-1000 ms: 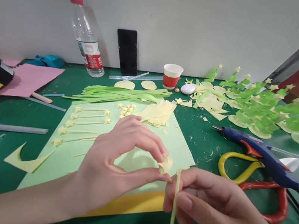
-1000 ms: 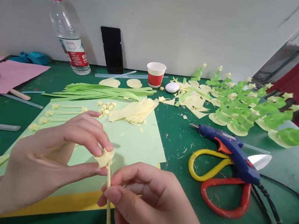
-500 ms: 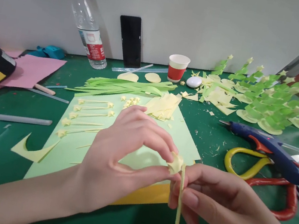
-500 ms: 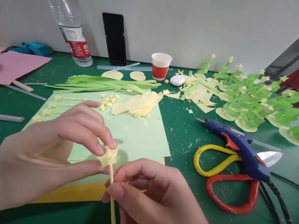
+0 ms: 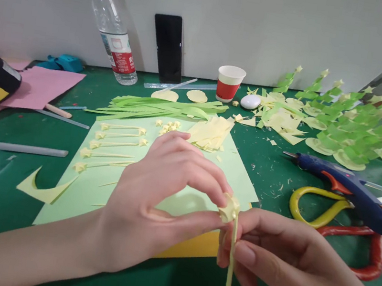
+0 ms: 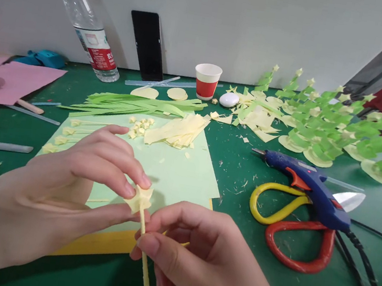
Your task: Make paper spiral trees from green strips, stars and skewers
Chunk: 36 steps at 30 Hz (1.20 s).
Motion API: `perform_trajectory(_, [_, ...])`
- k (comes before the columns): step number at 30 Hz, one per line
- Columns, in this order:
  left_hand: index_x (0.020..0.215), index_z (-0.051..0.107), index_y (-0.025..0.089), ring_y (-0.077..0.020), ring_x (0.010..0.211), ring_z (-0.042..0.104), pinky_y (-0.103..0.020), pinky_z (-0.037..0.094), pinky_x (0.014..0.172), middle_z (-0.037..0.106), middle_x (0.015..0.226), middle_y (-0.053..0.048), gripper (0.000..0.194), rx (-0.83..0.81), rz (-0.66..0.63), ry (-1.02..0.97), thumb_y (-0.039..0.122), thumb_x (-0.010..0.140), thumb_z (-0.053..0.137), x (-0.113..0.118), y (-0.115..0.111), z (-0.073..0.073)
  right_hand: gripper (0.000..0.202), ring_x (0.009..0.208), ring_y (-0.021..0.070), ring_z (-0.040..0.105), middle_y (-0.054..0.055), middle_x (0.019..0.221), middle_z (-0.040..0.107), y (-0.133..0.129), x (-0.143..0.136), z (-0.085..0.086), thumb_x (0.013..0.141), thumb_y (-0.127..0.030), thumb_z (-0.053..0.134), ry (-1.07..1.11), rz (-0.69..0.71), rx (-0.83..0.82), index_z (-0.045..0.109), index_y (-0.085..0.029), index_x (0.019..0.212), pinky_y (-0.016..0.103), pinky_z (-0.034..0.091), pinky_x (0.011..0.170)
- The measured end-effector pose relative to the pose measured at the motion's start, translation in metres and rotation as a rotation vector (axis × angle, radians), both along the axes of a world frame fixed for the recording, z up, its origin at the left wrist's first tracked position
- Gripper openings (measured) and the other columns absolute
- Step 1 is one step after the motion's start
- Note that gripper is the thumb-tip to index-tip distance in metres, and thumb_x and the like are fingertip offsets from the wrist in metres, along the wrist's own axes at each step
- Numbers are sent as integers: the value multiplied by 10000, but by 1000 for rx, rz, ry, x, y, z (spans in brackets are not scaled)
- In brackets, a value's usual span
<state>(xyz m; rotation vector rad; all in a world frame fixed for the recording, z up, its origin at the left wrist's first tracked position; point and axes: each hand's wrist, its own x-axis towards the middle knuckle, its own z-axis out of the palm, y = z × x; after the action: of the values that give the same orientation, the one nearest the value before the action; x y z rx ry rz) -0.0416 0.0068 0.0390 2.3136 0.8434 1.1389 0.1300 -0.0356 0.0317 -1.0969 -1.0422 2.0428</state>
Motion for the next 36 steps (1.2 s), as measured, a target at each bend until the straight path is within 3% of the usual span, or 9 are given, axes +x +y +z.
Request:
perform_trajectory(18, [757,497,239,-98,748,566,-312,280,968,656,812,82,143,35,-58,64,176,776,624,-1,1,6,253,366,23,388,-58,463,463,-3,0,1,750,-395,630,36,22,-74,523,-172,697,125,267,346])
perform_trajectory(36, [736,506,306,-147,688,591,-349,324,938,685,787,109,159,79,-14,132,204,753,627,-2,0,9,248,337,10,361,-70,426,436,-3,-3,6,689,-352,696,42,-22,-109,552,-158,631,137,272,364])
